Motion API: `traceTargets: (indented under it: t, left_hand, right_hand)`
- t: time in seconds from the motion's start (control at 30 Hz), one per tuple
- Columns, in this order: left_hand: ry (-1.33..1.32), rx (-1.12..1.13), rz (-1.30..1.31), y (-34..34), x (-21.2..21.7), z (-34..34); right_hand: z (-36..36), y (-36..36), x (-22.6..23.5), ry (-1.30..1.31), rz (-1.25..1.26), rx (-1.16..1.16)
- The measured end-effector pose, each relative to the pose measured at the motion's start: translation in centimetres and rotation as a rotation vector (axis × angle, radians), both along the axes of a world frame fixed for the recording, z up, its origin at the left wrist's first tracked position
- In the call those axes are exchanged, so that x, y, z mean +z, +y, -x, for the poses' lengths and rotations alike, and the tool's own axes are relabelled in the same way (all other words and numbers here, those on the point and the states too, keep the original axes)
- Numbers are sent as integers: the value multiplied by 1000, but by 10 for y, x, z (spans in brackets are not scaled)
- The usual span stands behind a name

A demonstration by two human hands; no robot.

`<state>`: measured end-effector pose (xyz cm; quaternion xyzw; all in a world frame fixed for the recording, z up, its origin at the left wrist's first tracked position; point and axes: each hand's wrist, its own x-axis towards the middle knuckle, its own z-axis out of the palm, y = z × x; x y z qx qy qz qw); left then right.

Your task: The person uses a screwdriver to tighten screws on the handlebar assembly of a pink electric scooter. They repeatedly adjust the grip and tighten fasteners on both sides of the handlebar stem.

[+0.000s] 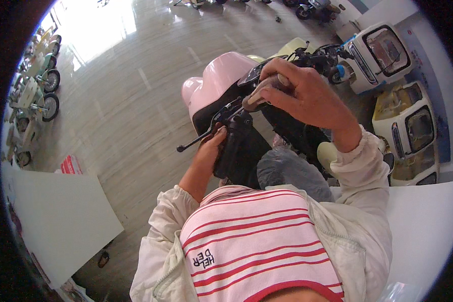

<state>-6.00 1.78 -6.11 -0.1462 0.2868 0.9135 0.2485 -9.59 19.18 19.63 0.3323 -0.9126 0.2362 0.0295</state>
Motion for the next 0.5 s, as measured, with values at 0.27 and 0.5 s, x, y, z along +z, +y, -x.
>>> traceTargets:
  t: [0.27, 0.5]
  left_hand:
    - [25, -10, 130, 3, -1, 1]
    - [116, -17, 168, 1, -6, 0]
  right_hand:
    - [9, -1, 4, -129, 19, 142]
    - [12, -1, 12, -65, -61, 276]
